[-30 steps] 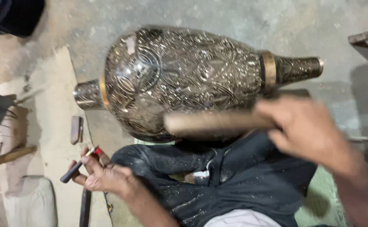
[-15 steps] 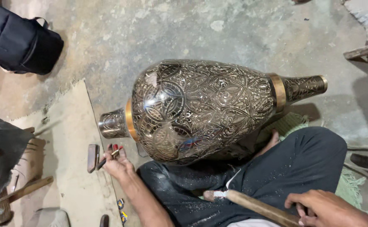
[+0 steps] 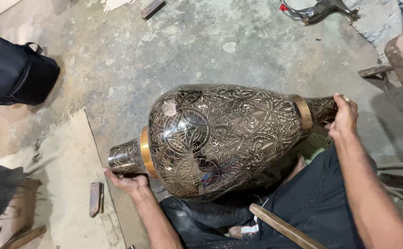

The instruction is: The person sits on the floor and uses a chisel and wooden mallet to engrave intricate floral patterns into the surface of a large metal vase. The person repeatedly strikes the chisel to carve the design.

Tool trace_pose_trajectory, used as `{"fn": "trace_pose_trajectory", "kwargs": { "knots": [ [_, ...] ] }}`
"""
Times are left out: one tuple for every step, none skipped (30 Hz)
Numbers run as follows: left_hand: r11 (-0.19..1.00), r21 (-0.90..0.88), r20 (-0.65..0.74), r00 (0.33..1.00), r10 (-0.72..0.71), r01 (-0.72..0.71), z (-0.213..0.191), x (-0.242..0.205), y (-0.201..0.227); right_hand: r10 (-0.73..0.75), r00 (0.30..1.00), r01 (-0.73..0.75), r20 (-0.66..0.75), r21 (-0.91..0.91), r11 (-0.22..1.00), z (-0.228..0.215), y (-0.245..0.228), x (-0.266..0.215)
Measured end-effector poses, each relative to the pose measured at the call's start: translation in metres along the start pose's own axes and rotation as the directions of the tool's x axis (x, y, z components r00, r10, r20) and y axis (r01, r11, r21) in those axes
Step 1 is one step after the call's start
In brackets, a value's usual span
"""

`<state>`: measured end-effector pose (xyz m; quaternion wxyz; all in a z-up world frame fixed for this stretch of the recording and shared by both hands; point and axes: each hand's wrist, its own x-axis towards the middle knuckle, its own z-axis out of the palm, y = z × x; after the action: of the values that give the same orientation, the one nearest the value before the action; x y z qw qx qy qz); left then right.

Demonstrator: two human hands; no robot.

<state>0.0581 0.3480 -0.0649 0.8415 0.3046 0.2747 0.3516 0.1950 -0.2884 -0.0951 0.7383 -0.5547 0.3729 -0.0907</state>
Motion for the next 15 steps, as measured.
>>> {"fn": "trace_pose_trajectory", "kwargs": {
  "knots": [
    [0.999, -0.03, 0.019, 1.0, -0.009, 0.01, 0.001, -0.002, 0.0, -0.087, 0.995, 0.09, -0.049, 0.051, 0.995, 0.002, 0.005, 0.001],
    [0.998, -0.058, 0.038, 0.999, -0.016, 0.019, -0.001, -0.003, 0.002, -0.123, 0.992, 0.125, -0.024, 0.147, 0.981, 0.001, 0.011, 0.0],
    [0.999, -0.053, 0.048, 0.999, 0.0, 0.002, -0.002, -0.005, 0.004, -0.159, 0.987, 0.155, -0.001, 0.242, 0.958, -0.001, 0.016, -0.002],
    [0.998, -0.056, 0.058, 0.998, 0.021, -0.017, 0.0, -0.006, 0.005, -0.203, 0.979, 0.183, 0.024, 0.337, 0.923, 0.0, 0.017, 0.0],
    [0.998, -0.059, 0.069, 0.997, 0.041, -0.037, 0.002, -0.008, 0.006, -0.15, 0.985, 0.104, 0.09, 0.385, 0.917, -0.001, 0.017, 0.0],
    [0.996, -0.092, 0.116, 0.993, 0.032, -0.022, 0.005, -0.007, 0.005, -0.109, 0.982, 0.032, 0.154, 0.434, 0.9, -0.003, 0.017, 0.001],
    [0.992, -0.124, 0.162, 0.986, 0.025, -0.005, 0.007, -0.006, 0.005, -0.071, 0.973, -0.043, 0.22, 0.475, 0.879, -0.003, 0.016, 0.003],
    [0.989, -0.149, 0.202, 0.979, 0.017, 0.014, 0.006, -0.008, 0.006, -0.063, 0.975, -0.048, 0.211, 0.482, 0.875, -0.006, 0.017, 0.003],
    [0.988, -0.155, 0.202, 0.979, 0.01, 0.022, 0.007, -0.006, 0.007, -0.055, 0.978, -0.052, 0.203, 0.488, 0.871, -0.007, 0.018, 0.004],
    [0.987, -0.155, 0.199, 0.98, -0.002, 0.033, 0.004, -0.004, 0.008, -0.041, 0.981, -0.059, 0.191, 0.492, 0.869, -0.009, 0.022, 0.003],
    [0.987, -0.154, 0.197, 0.98, -0.013, 0.044, 0.003, -0.001, 0.006, -0.017, 0.977, -0.096, 0.214, 0.505, 0.858, -0.012, 0.022, 0.004],
    [0.987, -0.157, 0.18, 0.984, -0.012, 0.04, -0.002, 0.0, 0.005, 0.018, 0.971, -0.141, 0.238, 0.512, 0.848, -0.014, 0.023, 0.004],
    [0.986, -0.16, 0.164, 0.986, -0.01, 0.036, -0.006, 0.0, 0.003, 0.053, 0.964, -0.186, 0.262, 0.517, 0.835, -0.018, 0.023, 0.003],
    [0.985, -0.173, 0.157, 0.988, 0.003, 0.025, -0.003, 0.007, -0.003, 0.073, 0.963, -0.202, 0.258, 0.516, 0.833, -0.011, 0.019, 0.008],
    [0.983, -0.183, 0.156, 0.988, 0.01, 0.018, -0.003, 0.012, -0.006, 0.094, 0.962, -0.217, 0.255, 0.514, 0.83, -0.006, 0.014, 0.01]
  ]
}}
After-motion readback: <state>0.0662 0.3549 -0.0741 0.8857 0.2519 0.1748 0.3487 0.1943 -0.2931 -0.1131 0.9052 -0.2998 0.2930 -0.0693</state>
